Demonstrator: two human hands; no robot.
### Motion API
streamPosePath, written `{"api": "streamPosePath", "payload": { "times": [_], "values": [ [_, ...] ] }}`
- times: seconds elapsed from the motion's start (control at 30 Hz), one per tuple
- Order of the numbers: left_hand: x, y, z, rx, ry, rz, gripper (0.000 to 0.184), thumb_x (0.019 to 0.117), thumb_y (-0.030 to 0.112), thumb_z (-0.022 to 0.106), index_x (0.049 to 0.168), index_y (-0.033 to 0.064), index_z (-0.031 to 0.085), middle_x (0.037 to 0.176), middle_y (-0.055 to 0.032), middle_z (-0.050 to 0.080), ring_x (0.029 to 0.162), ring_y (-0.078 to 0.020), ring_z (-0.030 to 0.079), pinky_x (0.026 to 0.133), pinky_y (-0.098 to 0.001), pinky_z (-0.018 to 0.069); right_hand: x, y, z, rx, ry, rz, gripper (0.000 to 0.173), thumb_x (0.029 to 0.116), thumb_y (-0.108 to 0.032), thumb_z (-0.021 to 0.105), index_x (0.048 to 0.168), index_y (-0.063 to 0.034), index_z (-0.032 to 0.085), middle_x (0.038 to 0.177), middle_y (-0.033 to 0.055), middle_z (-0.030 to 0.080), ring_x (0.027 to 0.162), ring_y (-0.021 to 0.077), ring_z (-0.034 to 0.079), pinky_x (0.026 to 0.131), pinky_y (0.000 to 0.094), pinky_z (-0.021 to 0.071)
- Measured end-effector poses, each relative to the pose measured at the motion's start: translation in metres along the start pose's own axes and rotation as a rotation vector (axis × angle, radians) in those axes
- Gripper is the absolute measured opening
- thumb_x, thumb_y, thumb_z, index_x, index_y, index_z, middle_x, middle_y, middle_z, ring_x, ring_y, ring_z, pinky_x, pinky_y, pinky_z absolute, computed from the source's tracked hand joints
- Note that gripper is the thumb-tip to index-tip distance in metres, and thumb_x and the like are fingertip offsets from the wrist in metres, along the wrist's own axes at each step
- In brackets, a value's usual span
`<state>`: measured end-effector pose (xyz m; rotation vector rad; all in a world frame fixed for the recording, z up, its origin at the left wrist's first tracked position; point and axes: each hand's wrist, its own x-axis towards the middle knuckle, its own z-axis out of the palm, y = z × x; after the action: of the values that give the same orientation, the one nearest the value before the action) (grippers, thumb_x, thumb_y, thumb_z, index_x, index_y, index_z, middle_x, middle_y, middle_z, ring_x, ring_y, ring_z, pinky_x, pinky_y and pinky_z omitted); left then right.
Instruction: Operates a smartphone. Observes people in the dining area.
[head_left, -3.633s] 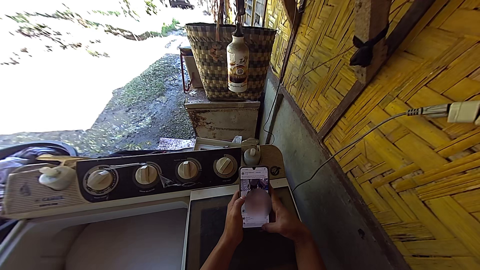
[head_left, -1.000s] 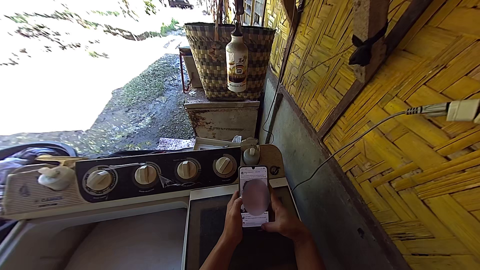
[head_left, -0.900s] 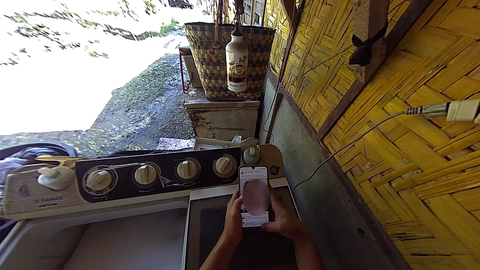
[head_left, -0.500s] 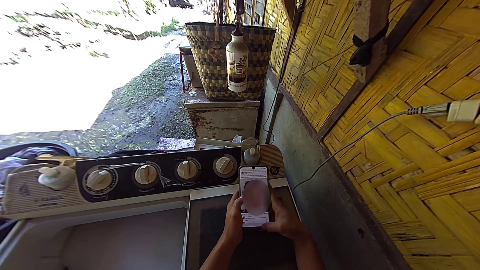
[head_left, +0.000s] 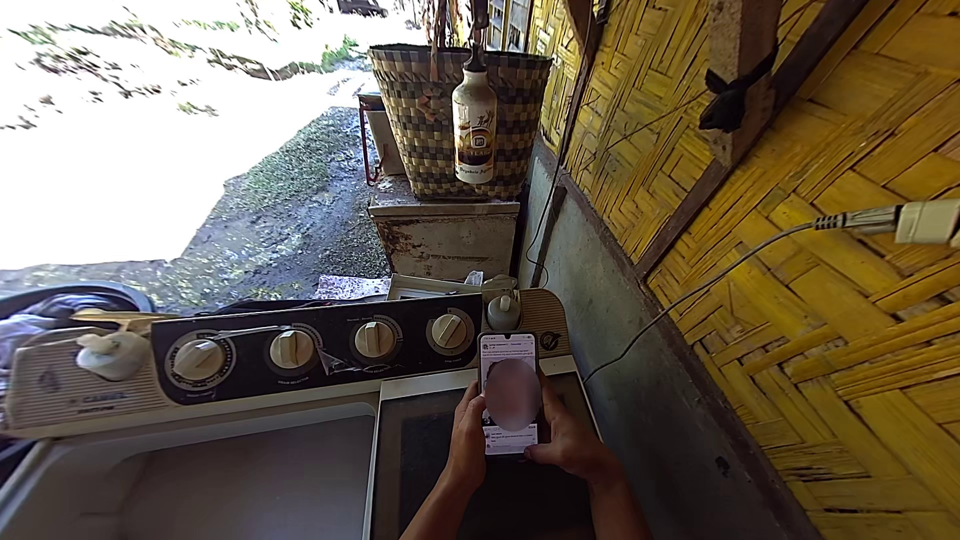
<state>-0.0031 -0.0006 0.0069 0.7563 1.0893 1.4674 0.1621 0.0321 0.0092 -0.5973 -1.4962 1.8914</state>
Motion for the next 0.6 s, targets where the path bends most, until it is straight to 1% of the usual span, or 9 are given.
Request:
{"api": "streamPosePath", "payload": {
  "times": [0.13,0.3,0.47,0.53,0.6],
  "values": [
    [0.0007,-0.0008,-0.0003,-0.004,0.001,-0.002,0.046,0.0996,0.022,0.032,0.137,0.0014,0.049,0.118,-0.0063,0.066,0.103,-0.009,0.067,0.089,-0.0281,0.057,0.0004,-0.0002,-0.0005,0.0,-0.01,-0.001,0.127,0.066,0.021,0.063,0.158,-0.0054,-0.02,0.157,0.0146,0.038,0.133,0.0196,0.056,0.103,0.0376,0.0563],
    [0.0002,0.0001,0.0001,-0.013,0.0,-0.004,0.045,0.0997,0.02,0.032,0.137,0.0019,0.049,0.118,-0.0063,0.066,0.103,-0.0084,0.066,0.089,-0.0278,0.0569,0.0007,-0.0006,-0.0001,0.004,-0.009,-0.008,0.127,0.0654,0.021,0.064,0.158,-0.005,-0.019,0.155,0.0141,0.04,0.132,0.0192,0.057,0.102,0.0378,0.0567],
    [-0.0009,0.0022,0.0008,-0.014,0.0,-0.017,0.043,0.1009,0.02,0.03,0.135,0.0024,0.05,0.112,-0.0046,0.068,0.099,-0.0081,0.068,0.086,-0.0272,0.0578,0.0006,-0.0011,0.0003,-0.012,-0.01,-0.011,0.128,0.0652,0.022,0.064,0.158,-0.0052,-0.019,0.156,0.0132,0.039,0.133,0.0188,0.057,0.104,0.0374,0.0556],
    [-0.0014,0.003,0.0016,-0.014,0.013,-0.031,0.044,0.1007,0.021,0.03,0.135,0.0025,0.05,0.108,-0.005,0.07,0.095,-0.0094,0.07,0.082,-0.0284,0.0606,0.0004,-0.0008,0.0003,-0.016,-0.013,-0.02,0.126,0.0665,0.022,0.064,0.158,-0.005,-0.019,0.155,0.0132,0.041,0.133,0.0185,0.057,0.105,0.0372,0.0549],
    [-0.0016,0.0033,0.0017,-0.012,0.016,-0.032,0.043,0.1007,0.021,0.03,0.134,0.0024,0.05,0.107,-0.0048,0.07,0.094,-0.0093,0.071,0.081,-0.0288,0.0609,0.0001,-0.0017,0.0004,-0.028,-0.006,-0.007,0.126,0.0669,0.021,0.064,0.158,-0.0053,-0.019,0.155,0.0127,0.041,0.132,0.018,0.057,0.104,0.0372,0.0557]
  ]
}}
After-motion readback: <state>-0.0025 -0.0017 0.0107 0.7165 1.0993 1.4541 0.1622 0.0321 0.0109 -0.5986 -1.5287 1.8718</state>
